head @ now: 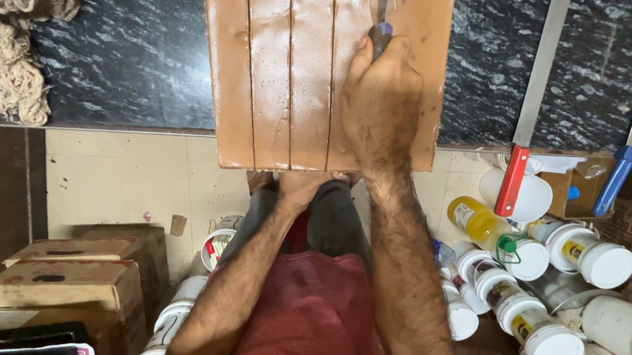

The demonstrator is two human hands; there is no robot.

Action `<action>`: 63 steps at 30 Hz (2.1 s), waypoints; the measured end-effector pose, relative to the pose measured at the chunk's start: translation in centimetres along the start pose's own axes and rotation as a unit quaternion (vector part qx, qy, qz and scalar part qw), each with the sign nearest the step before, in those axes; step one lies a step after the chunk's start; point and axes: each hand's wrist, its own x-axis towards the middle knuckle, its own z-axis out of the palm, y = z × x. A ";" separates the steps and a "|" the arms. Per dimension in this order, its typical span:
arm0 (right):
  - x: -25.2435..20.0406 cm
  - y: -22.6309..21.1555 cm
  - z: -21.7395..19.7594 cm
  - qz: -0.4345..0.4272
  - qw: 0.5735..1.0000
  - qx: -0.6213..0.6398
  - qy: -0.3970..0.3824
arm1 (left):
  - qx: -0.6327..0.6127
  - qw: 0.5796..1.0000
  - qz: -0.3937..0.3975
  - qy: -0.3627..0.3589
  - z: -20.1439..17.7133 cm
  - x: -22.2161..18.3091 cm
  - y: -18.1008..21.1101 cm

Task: The person cuts a large slab of brownie-like dessert into square pieces using a long knife, then uses a spatula to spread a chocolate frosting onto a different surface.

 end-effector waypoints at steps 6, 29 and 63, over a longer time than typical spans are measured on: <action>0.2 0.4 0.4 0.002 1.000 -0.003 -0.002 | 0.031 0.999 0.020 -0.011 0.1 -0.1 0.5; -3.3 1.3 -1.3 0.114 0.982 -0.078 -0.126 | 0.037 0.996 0.055 0.063 -0.5 0.9 -3.9; -18.5 4.5 -3.7 0.055 0.984 -0.061 -0.158 | -0.078 0.994 0.083 0.004 3.3 0.7 3.2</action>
